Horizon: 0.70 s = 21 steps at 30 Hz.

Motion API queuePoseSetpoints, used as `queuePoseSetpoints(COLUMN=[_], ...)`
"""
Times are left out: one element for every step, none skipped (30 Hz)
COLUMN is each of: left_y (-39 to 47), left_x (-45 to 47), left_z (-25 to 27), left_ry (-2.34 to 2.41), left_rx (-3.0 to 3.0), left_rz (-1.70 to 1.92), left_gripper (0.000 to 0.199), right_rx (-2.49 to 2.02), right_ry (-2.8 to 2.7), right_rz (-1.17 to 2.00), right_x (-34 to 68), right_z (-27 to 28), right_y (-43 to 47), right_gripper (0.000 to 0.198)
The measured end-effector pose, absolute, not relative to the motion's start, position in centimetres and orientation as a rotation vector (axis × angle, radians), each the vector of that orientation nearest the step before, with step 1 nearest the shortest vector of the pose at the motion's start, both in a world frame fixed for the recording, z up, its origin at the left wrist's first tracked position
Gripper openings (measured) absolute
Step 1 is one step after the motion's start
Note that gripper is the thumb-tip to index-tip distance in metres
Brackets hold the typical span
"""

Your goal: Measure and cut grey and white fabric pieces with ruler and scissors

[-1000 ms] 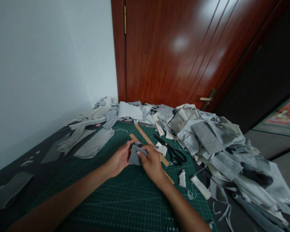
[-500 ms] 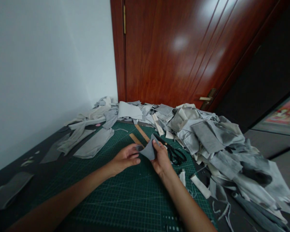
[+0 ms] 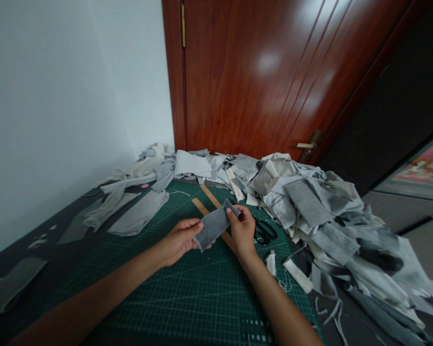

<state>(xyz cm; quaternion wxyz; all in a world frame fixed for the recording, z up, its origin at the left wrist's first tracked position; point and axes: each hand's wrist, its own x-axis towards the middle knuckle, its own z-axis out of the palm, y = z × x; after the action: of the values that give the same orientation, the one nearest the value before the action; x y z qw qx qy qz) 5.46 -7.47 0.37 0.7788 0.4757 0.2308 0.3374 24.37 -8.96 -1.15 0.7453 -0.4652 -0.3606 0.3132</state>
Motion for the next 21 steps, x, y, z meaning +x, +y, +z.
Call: queuePoseSetpoints(left_y=[-7.5, -7.5, -7.5, -7.4, -7.3, -7.2, -7.0, -6.8, -6.7, -6.6, -6.5, -6.4, -6.3, -6.3, -6.3, -6.3, -6.3, -6.2, -6.2, -6.1, -6.0], left_x=[5.5, 5.4, 5.4, 5.4, 5.3, 5.2, 5.2, 5.1, 5.1, 5.1, 5.0, 5.0, 5.0, 5.0, 5.0, 4.9, 4.9, 4.9, 4.8, 4.8, 4.7], left_z=[0.5, 0.6, 0.7, 0.8, 0.8, 0.8, 0.9, 0.9, 1.0, 1.0, 1.1, 1.2, 1.3, 1.4, 1.5, 1.6, 1.7, 1.7, 1.7, 1.7, 1.6], left_ry=[0.496, 0.497, 0.504, 0.513, 0.523, 0.533, 0.542, 0.547, 0.550, 0.551, 0.553, 0.555, 0.557, 0.560, 0.562, 0.563, 0.564, 0.566, 0.565, 0.559, 0.545], left_rx=[0.984, 0.936, 0.885, 0.838, 0.798, 0.768, 0.748, 0.730, 0.711, 0.692, 0.675, 0.656, 0.635, 0.613, 0.593, 0.574, 0.556, 0.541, 0.530, 0.527, 0.532], left_rz=[0.724, 0.723, 0.728, 0.736, 0.746, 0.758, 0.768, 0.776, 0.781, 0.786, 0.790, 0.794, 0.798, 0.801, 0.803, 0.799, 0.792, 0.785, 0.777, 0.766, 0.752], left_gripper=[0.042, 0.039, 0.034, 0.029, 0.023, 0.018, 0.014, 0.013, 0.013, 0.014, 0.016, 0.017, 0.017, 0.018, 0.018, 0.018, 0.020, 0.021, 0.022, 0.023, 0.024], right_rx=[-1.026, -1.040, -1.057, -1.071, -1.075, -1.070, -1.053, -1.027, -1.000, -0.978, -0.963, -0.954, -0.945, -0.934, -0.920, -0.901, -0.880, -0.861, -0.846, -0.838, -0.831], right_ry=[-0.817, -0.863, -0.929, -1.016, -1.126, -1.253, -1.386, -1.510, -1.622, -1.715, -1.787, -1.842, -1.886, -1.927, -1.968, -2.011, -2.048, -2.081, -2.111, -2.138, -2.158], right_rz=[0.656, 0.618, 0.567, 0.497, 0.412, 0.317, 0.222, 0.142, 0.073, 0.016, -0.030, -0.064, -0.087, -0.105, -0.120, -0.133, -0.148, -0.162, -0.171, -0.173, -0.173], right_x=[24.4, 24.4, 24.3, 24.1, 24.0, 23.8, 23.7, 23.5, 23.5, 23.4, 23.4, 23.4, 23.3, 23.3, 23.2, 23.2, 23.1, 23.0, 22.9, 22.9, 22.8], right_z=[-1.1, -0.9, -0.8, -0.7, -0.6, -0.5, -0.4, -0.4, -0.3, -0.3, -0.3, -0.2, -0.2, -0.1, 0.0, 0.1, 0.2, 0.2, 0.3, 0.3, 0.3], right_y=[-9.0, -9.2, -9.3, -9.5, -9.7, -10.0, -10.2, -10.4, -10.5, -10.7, -10.9, -11.1, -11.2, -11.4, -11.5, -11.6, -11.7, -11.8, -11.9, -11.9, -11.9], right_gripper=[0.025, 0.022, 0.018, 0.014, 0.011, 0.009, 0.011, 0.014, 0.019, 0.023, 0.028, 0.031, 0.034, 0.037, 0.038, 0.039, 0.040, 0.040, 0.041, 0.041, 0.040])
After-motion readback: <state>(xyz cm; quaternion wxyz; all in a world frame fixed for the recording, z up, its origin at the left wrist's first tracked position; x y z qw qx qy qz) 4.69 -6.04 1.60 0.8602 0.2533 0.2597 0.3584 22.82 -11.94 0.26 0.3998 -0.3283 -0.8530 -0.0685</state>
